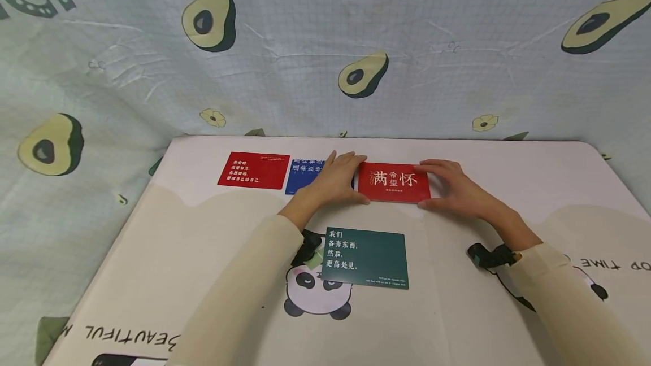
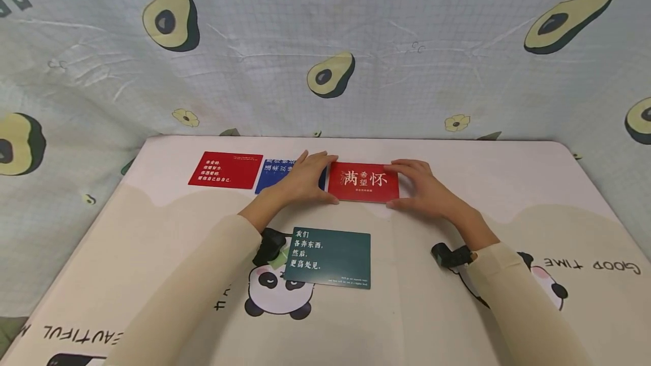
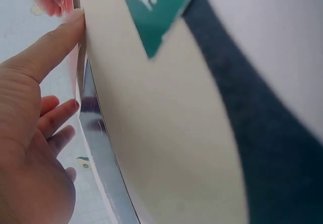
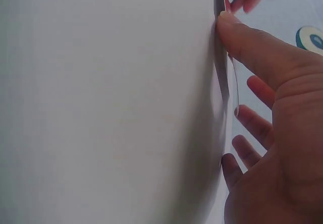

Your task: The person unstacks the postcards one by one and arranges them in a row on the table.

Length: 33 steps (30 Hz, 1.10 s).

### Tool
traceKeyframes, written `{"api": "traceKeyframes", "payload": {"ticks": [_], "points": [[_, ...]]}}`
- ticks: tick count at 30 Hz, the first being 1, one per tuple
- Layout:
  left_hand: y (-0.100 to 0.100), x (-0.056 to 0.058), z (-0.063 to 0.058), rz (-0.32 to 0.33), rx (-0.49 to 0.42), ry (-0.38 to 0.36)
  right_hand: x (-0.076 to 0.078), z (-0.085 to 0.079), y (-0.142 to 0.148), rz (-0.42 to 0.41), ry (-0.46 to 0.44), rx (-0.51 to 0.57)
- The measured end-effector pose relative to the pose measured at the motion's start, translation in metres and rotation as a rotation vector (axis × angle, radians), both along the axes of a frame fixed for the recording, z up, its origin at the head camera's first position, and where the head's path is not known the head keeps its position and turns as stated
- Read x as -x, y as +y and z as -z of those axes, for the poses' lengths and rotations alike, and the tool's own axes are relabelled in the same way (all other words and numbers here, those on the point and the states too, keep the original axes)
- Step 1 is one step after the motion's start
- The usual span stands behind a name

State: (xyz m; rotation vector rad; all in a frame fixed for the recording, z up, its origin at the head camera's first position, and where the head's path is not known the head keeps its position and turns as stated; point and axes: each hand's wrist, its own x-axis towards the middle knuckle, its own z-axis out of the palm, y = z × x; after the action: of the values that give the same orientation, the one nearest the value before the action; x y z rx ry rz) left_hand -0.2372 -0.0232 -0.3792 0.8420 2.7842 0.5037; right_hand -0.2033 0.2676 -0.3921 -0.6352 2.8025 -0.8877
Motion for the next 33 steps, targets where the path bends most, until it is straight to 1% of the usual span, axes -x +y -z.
{"api": "traceKeyframes", "payload": {"ticks": [7,16,33], "points": [[-0.0008,-0.0008,-0.0011,-0.01,0.007,-0.021,0.0038,0.0032,0.0013,-0.009,-0.02,-0.02],[-0.002,-0.0001,0.0018,-0.003,0.013,0.0,0.0072,0.0044,0.0026,-0.026,-0.025,-0.04],[-0.0031,-0.0004,0.0019,-0.003,0.018,-0.002,0.0076,0.004,0.0031,-0.039,-0.022,-0.048]]}}
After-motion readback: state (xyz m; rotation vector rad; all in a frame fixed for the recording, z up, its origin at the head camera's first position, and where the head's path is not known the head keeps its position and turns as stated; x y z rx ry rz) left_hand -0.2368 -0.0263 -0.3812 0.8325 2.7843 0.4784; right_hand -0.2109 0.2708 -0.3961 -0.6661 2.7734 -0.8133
